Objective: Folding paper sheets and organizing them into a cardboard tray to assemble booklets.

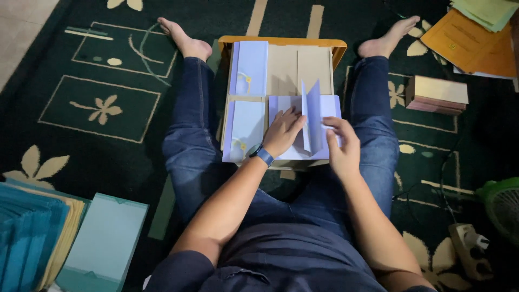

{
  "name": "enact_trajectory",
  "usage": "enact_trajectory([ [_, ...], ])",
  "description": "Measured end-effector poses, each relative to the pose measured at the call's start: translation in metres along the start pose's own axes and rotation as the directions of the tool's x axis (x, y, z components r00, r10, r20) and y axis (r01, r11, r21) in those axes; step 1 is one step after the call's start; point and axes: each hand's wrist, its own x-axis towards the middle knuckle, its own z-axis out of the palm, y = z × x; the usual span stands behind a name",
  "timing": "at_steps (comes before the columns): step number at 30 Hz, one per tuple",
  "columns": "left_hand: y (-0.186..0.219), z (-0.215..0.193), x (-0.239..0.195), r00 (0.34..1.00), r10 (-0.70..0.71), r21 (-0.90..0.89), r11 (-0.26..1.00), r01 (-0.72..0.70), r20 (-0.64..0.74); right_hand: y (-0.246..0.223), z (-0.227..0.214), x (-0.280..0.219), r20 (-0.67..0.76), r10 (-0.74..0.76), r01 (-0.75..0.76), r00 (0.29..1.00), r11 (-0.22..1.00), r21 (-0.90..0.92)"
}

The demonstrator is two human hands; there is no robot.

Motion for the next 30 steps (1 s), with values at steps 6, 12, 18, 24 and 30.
enact_trajectory([
  [6,-0.034,0.014,0.01,0.992,-0.109,-0.203,0.975,0.094,-0.064,-0.003,0.01,-0.01,0.112,-0.305,0.315,0.946,0.773,-0.55],
  [12,-0.127,0.055,0.039,0.902,-0.429,-0.158,0.889,0.43,0.041,0.019,0.024,-0.006,0.314,-0.202,0.34,0.928,0.804,-0.487],
  [18,0.044,-0.042,-0.007,0.886,-0.46,-0.149,0.873,0.464,0.065,0.028,0.028,-0.006,0.366,-0.177,0.367,0.913,0.748,-0.553],
  [24,0.008,-0.003,0.008,0.942,0.213,0.507,0.86,-0.054,-0.261,0.06,0.034,-0.009,0.378,-0.196,0.413,0.905,0.617,-0.67],
  [30,-0.019,0.032,0.004,1.0,-0.008,0.642,0.767,0.007,-0.002,0.076,0.038,-0.008,0.385,-0.169,0.414,0.907,0.515,-0.75],
])
